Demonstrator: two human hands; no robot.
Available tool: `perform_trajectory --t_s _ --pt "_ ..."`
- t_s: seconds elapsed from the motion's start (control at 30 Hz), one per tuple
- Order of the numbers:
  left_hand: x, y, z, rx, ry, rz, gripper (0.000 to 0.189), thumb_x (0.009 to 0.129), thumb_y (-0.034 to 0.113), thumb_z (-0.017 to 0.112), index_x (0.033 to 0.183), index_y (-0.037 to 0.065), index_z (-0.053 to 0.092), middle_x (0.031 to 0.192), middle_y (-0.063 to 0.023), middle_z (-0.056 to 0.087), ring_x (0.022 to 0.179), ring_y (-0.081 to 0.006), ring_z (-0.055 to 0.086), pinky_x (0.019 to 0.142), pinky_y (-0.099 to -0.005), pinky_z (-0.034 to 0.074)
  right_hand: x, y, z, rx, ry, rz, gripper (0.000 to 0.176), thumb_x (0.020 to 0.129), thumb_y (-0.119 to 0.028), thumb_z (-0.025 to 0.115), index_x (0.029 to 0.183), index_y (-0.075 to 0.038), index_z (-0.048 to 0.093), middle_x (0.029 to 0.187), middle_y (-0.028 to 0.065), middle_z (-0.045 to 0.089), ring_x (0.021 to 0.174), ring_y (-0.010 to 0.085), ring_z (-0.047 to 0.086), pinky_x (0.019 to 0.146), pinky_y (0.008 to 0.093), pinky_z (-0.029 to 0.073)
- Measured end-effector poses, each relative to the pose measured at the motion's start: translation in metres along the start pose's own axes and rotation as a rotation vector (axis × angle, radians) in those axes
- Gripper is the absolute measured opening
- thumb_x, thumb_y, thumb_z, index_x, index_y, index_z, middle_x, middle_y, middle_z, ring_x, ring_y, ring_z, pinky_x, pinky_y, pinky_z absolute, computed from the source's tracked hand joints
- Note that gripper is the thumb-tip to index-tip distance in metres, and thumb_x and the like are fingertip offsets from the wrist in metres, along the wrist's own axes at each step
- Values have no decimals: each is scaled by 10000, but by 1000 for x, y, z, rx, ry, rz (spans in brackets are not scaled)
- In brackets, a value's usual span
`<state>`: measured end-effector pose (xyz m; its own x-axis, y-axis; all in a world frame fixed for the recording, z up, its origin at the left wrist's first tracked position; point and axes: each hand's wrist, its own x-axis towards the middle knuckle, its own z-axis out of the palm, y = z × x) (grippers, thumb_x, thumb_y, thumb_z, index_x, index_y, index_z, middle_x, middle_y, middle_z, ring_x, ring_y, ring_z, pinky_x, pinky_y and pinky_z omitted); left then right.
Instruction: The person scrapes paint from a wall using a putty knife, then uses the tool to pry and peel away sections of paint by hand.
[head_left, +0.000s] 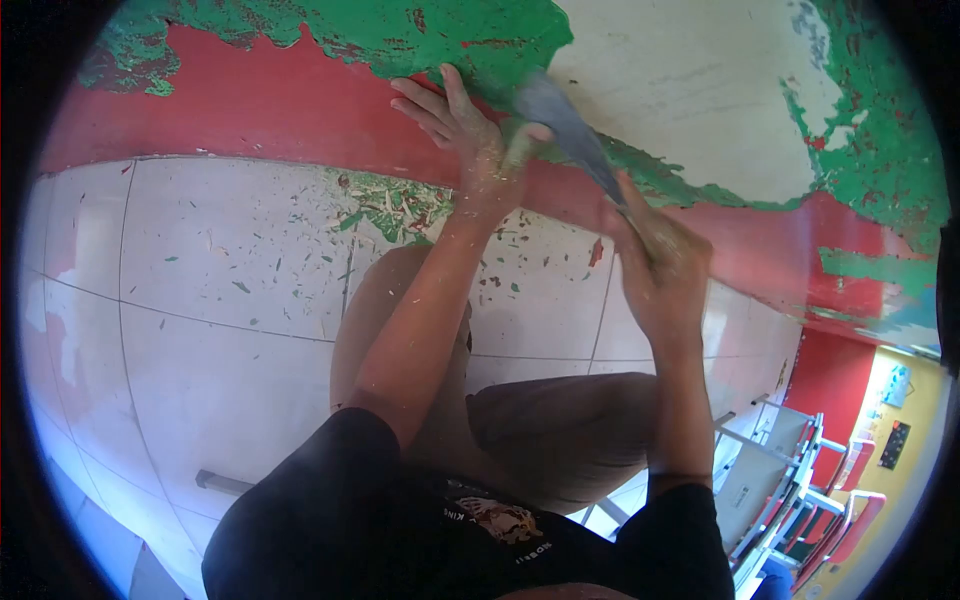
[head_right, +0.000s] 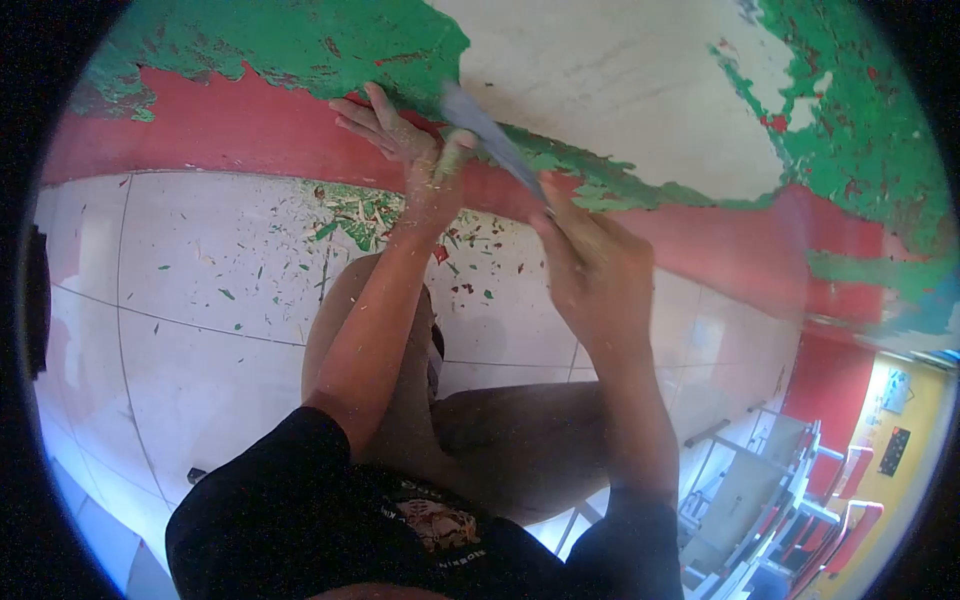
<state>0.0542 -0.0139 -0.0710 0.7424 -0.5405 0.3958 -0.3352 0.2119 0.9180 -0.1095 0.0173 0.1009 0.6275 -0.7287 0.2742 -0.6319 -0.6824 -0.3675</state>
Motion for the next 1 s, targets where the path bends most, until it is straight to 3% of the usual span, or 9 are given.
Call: perform_trajectory --t_s 0.1,0.13,0.17,0.27,0.37,0.5,0.57,0.77,1.0 --pt "1 7 9 117 91 99 1488 608 824 740 1601 175 -159 1521 -353 -380 1405 -574 -325 1052 -792 -101 -11 6 -13 31 64 43 422 896 -70 726 1314 -92 676 682 106 664 590 189 636 583 303 491" --pt "0 9 9 125 67 111 1425 696 813 659 1566 59 -181 1563 -309 -330 1405 -547 -347 1066 -747 -163 -12 4 -17 55 10 111 400 929 -75 718 1318 -15 651 807 114 719 697 72 548 645 260 465" --pt "-1 12 9 130 42 128 1380 785 801 578 1530 -58 -204 1604 -266 -280 1405 -520 -369 1080 -702 -225 -13 0 -18 56 7 125 400 929 -75 718 1318 -15 651 807 114 719 697 72 548 645 260 465" --pt "0 12 8 169 31 127 1393 776 820 557 1519 -58 -228 1598 -279 -281 1393 -530 -379 1074 -718 -222 -14 -2 -14 17 14 164 400 927 -74 719 1316 -12 653 793 103 699 688 78 536 638 253 455" --pt "1 14 6 160 21 121 1396 779 829 542 1509 -72 -237 1590 -295 -287 1394 -529 -378 1068 -717 -230 -16 2 -9 -80 88 -31 404 902 -70 729 1304 -70 681 657 106 653 562 133 600 548 278 458" --pt "2 16 6 185 -14 89 1378 789 838 517 1516 -82 -207 1583 -319 -282 1390 -536 -378 1067 -712 -235 -16 -10 -17 -72 52 111 401 898 -48 725 1297 -57 684 631 79 599 542 103 522 522 265 403" --pt "4 20 8 58 98 140 1328 804 842 496 1547 -88 -93 1575 -348 -272 1376 -559 -382 1052 -722 -240 -15 -11 -16 -73 35 149 403 897 -40 723 1298 -52 683 627 71 582 543 94 499 518 261 387" --pt "1 8 8 160 -12 118 1265 789 834 541 1574 -59 112 1554 -365 -301 1347 -589 -398 1022 -750 -238 -14 -15 -14 -83 54 207 398 910 -42 713 1307 -36 671 632 66 574 562 79 480 531 256 374" --pt "4 17 9 25 121 146 1267 809 803 559 1599 43 -77 1578 -317 -308 1397 -545 -362 1081 -706 -207 -15 -1 5 83 107 195 395 921 -68 706 1310 -23 663 649 78 593 567 100 502 557 255 414"
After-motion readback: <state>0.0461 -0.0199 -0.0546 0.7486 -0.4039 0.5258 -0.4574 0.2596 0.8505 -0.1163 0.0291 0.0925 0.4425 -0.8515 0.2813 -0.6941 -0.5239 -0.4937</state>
